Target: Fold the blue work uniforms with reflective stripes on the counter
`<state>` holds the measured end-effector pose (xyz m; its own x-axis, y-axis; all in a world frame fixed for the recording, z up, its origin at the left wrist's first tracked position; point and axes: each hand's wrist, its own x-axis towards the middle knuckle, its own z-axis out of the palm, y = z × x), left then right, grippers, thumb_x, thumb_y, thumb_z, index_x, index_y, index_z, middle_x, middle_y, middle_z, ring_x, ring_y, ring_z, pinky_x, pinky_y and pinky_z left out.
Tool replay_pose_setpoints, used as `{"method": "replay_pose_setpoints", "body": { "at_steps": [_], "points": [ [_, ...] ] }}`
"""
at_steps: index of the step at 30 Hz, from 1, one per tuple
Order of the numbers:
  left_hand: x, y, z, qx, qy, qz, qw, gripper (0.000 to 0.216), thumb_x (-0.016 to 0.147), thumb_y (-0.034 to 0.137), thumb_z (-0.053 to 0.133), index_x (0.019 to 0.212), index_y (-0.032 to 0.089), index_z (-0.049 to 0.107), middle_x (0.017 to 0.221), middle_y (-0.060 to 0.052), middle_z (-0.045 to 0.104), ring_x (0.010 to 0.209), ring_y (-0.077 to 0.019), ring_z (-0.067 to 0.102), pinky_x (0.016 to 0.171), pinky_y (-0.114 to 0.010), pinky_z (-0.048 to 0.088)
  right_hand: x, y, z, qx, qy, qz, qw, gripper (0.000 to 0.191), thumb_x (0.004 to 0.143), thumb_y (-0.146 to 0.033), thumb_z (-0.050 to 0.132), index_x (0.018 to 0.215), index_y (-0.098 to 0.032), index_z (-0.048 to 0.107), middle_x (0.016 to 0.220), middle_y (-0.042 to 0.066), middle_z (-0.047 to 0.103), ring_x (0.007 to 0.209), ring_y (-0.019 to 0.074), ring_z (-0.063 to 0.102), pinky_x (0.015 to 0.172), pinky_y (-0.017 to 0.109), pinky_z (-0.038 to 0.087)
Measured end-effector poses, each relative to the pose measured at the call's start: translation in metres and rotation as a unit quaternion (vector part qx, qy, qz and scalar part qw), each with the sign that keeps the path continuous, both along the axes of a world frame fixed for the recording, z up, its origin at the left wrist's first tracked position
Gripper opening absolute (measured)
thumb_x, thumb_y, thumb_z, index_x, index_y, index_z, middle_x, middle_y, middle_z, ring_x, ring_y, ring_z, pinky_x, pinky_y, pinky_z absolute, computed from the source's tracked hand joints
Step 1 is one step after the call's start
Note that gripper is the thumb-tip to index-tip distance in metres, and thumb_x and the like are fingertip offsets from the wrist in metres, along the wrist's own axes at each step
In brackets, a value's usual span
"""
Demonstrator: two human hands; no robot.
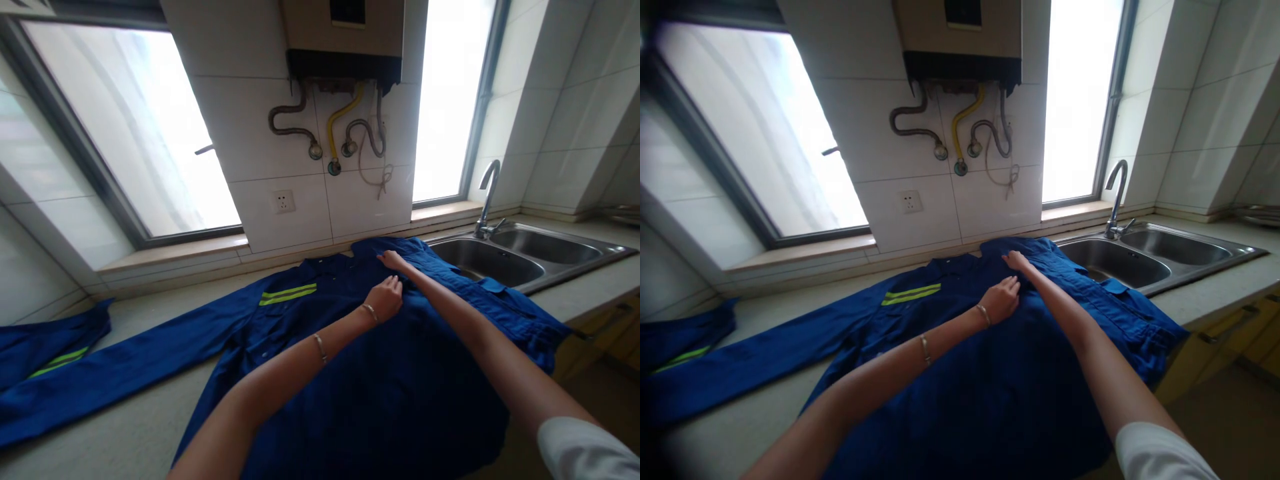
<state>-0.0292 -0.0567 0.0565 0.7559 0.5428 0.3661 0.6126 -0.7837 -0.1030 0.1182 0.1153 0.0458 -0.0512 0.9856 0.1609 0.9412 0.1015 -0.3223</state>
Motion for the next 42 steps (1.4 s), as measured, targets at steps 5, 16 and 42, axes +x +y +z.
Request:
{"method": "replay_pose_setpoints", "body": {
  "at_steps": [5, 16, 42],
  "points": [
    [0.055, 0.036, -0.012, -0.075, -0.026, 0.137, 0.987, 0.047, 0.088, 0.036, 0.045, 0.117, -0.001, 0.052, 0.122, -0.027, 0.048, 0.115, -0.0289, 0.047, 0.093, -0.035, 0.044, 0.001, 0.024, -0.006, 0.005, 0.011, 0.01, 1.0, 0.04, 0.087, -0.043, 0.052, 0.096, -0.006, 0.066, 0.093, 0.018, 0.066, 0.087, 0.0215, 0.062, 0.074, 0.023, 0.045],
    [0.044, 0.034, -0.046, 0.014, 0.042, -0.016, 0.999, 0.033, 0.092, 0.01, 0.029, 0.113, 0.003, 0.053, 0.117, -0.021, 0.054, 0.114, -0.0231, 0.049, 0.086, -0.032, 0.049, 0.016, 0.043, -0.018, 0.073, 0.066, 0.039, 0.994, 0.031, 0.083, -0.032, 0.053, 0.103, -0.012, 0.066, 0.089, 0.007, 0.068, 0.081, 0.0191, 0.062, 0.074, 0.025, 0.047],
    [-0.27, -0.048, -0.013, -0.254, 0.168, 0.123, 0.944, 0.064, 0.088, 0.062, 0.021, 0.144, 0.039, 0.002, 0.151, -0.004, -0.008, 0.136, -0.0383, -0.006, 0.097, -0.071, 0.006, -0.002, -0.031, -0.032, 0.014, -0.132, 0.167, 0.977, 0.056, 0.091, -0.059, 0.017, 0.141, -0.037, 0.029, 0.149, 0.001, 0.02, 0.137, 0.0273, 0.019, 0.105, 0.06, 0.007]
  ]
}}
